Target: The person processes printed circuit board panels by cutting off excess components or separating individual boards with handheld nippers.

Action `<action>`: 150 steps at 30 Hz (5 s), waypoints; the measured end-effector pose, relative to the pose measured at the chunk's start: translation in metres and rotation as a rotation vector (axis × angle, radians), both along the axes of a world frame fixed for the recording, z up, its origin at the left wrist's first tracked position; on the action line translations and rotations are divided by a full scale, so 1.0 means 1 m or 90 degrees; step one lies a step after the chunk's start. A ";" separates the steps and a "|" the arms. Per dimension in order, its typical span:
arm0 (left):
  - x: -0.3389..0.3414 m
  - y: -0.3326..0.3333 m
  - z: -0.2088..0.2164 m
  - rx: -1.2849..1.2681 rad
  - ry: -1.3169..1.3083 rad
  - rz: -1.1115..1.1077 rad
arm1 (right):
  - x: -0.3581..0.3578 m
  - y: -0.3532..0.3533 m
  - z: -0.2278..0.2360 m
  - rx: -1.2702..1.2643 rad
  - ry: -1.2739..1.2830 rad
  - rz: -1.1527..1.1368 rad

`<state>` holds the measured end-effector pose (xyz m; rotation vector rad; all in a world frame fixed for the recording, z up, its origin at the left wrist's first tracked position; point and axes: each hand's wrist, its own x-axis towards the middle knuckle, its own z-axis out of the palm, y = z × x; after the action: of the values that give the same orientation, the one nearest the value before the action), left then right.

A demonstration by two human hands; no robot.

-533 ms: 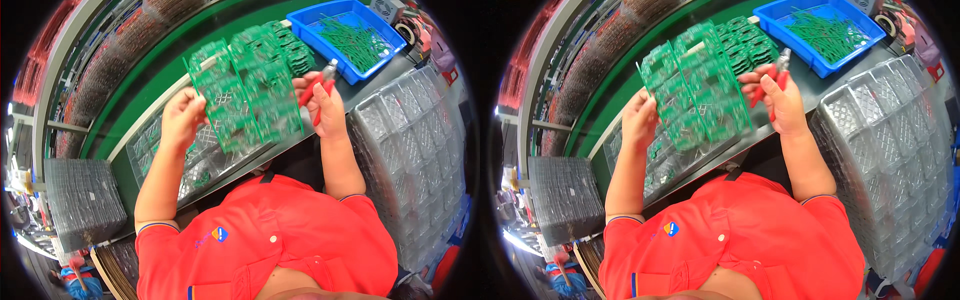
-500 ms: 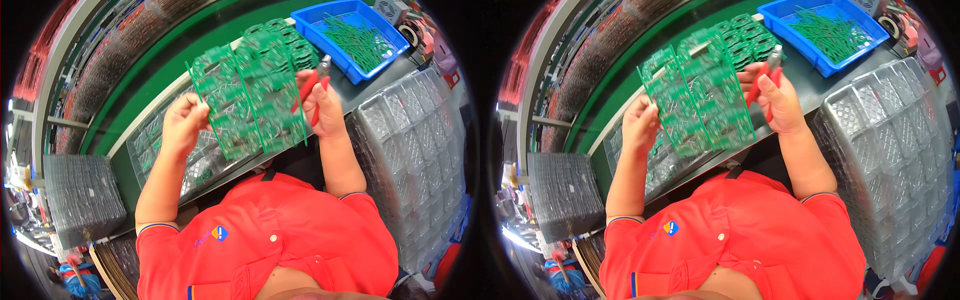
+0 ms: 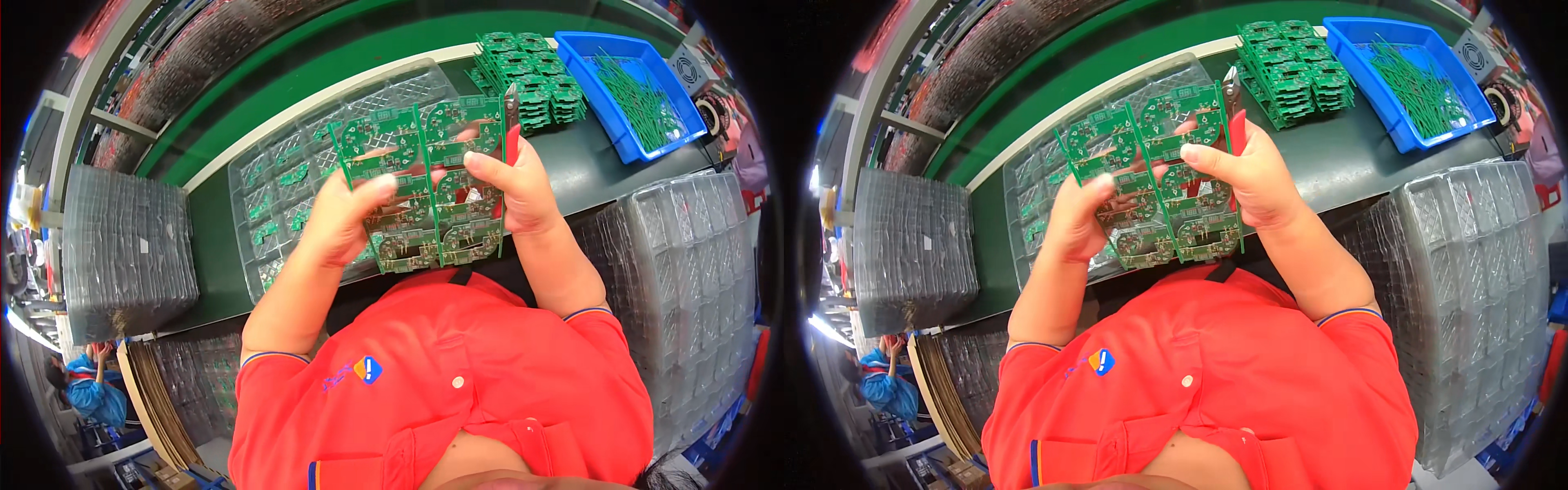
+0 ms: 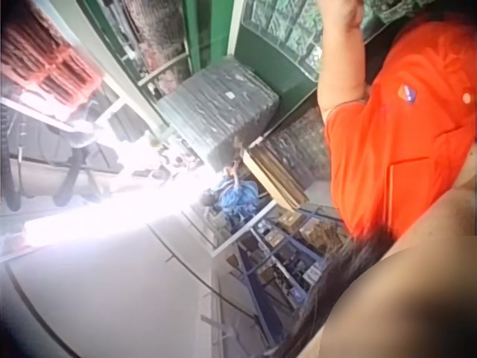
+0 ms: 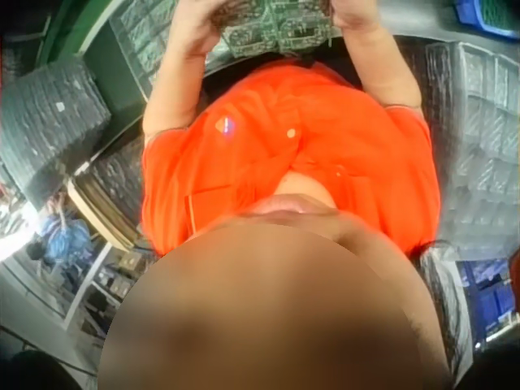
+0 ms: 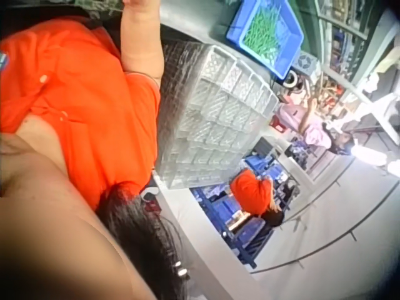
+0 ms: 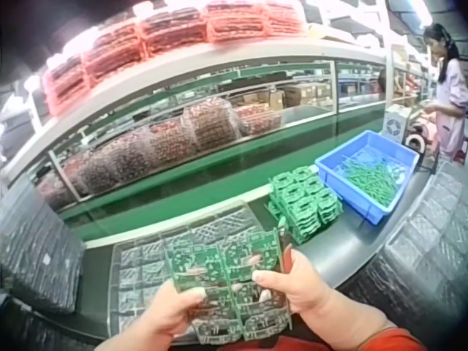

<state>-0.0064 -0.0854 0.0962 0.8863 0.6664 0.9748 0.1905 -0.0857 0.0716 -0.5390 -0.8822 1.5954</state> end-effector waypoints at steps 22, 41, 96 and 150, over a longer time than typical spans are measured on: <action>0.017 -0.017 -0.012 0.079 0.103 0.130 | -0.004 -0.016 0.006 0.064 -0.246 -0.169; 0.031 -0.002 -0.026 0.145 0.187 0.198 | -0.010 -0.012 0.005 0.096 -0.373 -0.279; -0.047 0.019 -0.005 0.094 0.334 -0.045 | 0.008 -0.019 -0.026 0.081 -0.329 -0.082; 0.027 0.107 0.036 0.413 0.565 -0.129 | 0.018 0.012 0.023 0.476 -0.823 -0.517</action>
<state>0.0204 0.0213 0.1324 1.9729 0.9882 0.5745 0.2089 -0.0737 0.0950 -1.1808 -1.7594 -0.0349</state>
